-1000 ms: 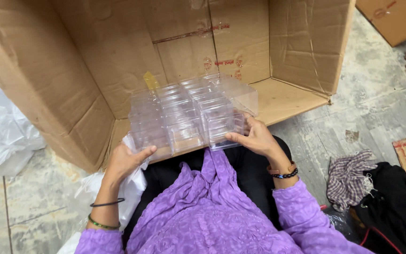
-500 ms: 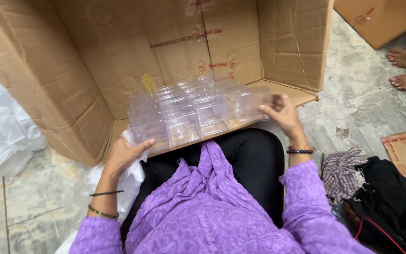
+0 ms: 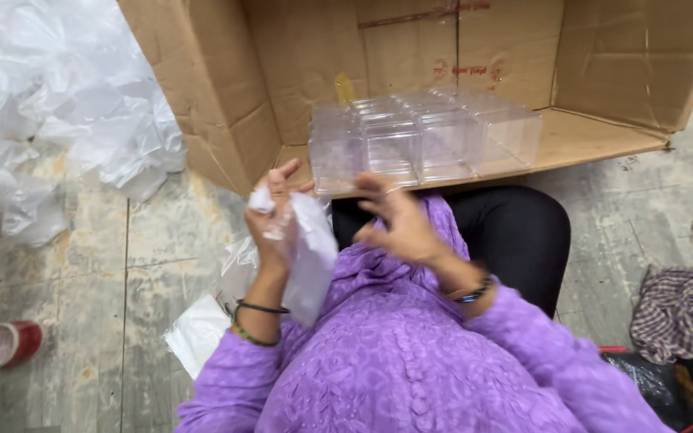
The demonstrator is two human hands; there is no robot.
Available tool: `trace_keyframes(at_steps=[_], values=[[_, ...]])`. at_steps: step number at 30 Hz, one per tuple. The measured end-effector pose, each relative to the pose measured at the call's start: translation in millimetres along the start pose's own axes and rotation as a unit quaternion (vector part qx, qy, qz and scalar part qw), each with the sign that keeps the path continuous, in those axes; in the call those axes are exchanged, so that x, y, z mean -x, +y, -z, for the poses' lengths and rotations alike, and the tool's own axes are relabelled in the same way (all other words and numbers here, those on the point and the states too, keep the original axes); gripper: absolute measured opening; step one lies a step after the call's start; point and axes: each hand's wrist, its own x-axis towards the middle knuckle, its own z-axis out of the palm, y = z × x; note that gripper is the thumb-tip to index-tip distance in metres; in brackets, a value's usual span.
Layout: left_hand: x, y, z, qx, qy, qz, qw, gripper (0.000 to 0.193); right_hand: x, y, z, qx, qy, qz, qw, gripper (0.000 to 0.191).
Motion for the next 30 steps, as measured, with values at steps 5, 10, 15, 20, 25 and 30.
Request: trace_keyframes(at_steps=[5, 10, 15, 20, 25, 30], values=[[2, 11, -15, -0.186, 0.059, -0.281, 0.94, 0.026, -26, 19, -75, 0.183, 0.065, 0.147, 0.97, 0.085], [7, 2, 10, 0.088, -0.09, 0.0, 0.992, 0.026, -23, 23, -56, -0.082, 0.131, -0.041, 0.987, 0.023], [31, -8, 20, 0.05, -0.113, -0.011, 0.992, 0.023, -11, 29, -32, -0.108, 0.129, -0.024, 0.985, 0.02], [34, 5, 11, 0.006, -0.101, -0.05, 0.994, 0.031, -8, 25, -32, -0.064, 0.147, 0.007, 0.987, 0.019], [35, 18, 9, 0.063, -0.127, 0.082, 0.987, 0.013, -8, 16, -35, -0.15, 0.146, 0.0, 0.978, 0.017], [33, -6, 5, -0.029, -0.136, -0.078, 0.987, 0.031, -10, 27, -44, -0.149, 0.104, 0.051, 0.982, 0.015]])
